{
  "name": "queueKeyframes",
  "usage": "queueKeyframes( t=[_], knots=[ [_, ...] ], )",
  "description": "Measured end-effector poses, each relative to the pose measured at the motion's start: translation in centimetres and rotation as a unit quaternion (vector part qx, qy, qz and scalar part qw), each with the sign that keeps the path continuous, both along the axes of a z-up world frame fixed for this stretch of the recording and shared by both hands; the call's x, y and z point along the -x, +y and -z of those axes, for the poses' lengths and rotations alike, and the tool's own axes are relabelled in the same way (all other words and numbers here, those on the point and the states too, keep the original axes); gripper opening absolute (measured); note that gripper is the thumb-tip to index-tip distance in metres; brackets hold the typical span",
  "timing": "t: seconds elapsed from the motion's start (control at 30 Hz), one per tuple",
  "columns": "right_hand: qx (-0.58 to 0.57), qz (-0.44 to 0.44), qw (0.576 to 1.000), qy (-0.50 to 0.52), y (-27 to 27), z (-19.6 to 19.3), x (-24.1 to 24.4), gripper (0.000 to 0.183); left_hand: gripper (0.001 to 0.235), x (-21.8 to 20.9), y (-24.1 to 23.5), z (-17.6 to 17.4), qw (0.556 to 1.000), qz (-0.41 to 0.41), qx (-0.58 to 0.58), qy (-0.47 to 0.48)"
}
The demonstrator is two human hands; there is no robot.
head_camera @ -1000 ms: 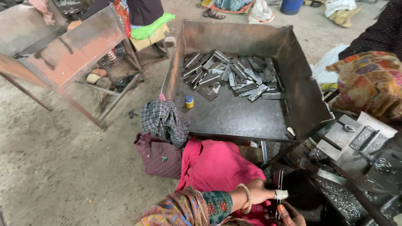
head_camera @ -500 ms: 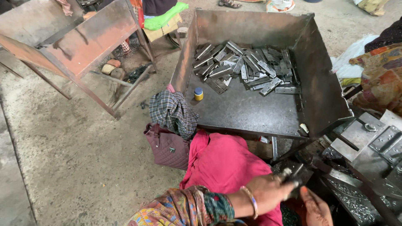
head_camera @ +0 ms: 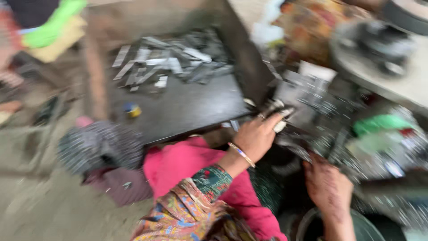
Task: The person assembles metal hinges by placing components into a mechanical press and using a hand tool to secure the parts together.
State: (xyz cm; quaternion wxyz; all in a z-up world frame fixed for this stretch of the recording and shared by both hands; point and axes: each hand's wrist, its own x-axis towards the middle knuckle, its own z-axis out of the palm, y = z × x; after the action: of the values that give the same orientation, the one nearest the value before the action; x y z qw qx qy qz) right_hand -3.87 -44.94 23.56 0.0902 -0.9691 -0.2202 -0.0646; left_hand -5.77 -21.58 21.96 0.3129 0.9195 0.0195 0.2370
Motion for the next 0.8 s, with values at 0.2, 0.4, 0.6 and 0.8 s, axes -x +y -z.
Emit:
queueKeyframes(
  t=[0.2,0.4,0.6,0.8],
  knots=[
    [-0.074,0.04,0.991,0.107,-0.1,-0.1,1.8,0.063,0.04,-4.6,-5.3,3.8,0.937,0.059,-0.336,-0.078],
    [-0.047,-0.004,0.981,0.19,-0.2,0.6,-0.5,0.075,0.045,-6.8,-6.0,5.9,0.968,0.113,-0.222,0.023],
    [-0.036,-0.006,0.972,0.232,0.0,0.2,-1.3,0.082,0.05,-7.8,-7.0,3.1,0.97,0.01,-0.234,0.068],
    [-0.009,0.02,0.965,0.261,-0.1,-0.2,-1.5,0.084,0.046,-8.3,-7.1,0.9,0.96,0.035,-0.222,0.165]
  ],
)
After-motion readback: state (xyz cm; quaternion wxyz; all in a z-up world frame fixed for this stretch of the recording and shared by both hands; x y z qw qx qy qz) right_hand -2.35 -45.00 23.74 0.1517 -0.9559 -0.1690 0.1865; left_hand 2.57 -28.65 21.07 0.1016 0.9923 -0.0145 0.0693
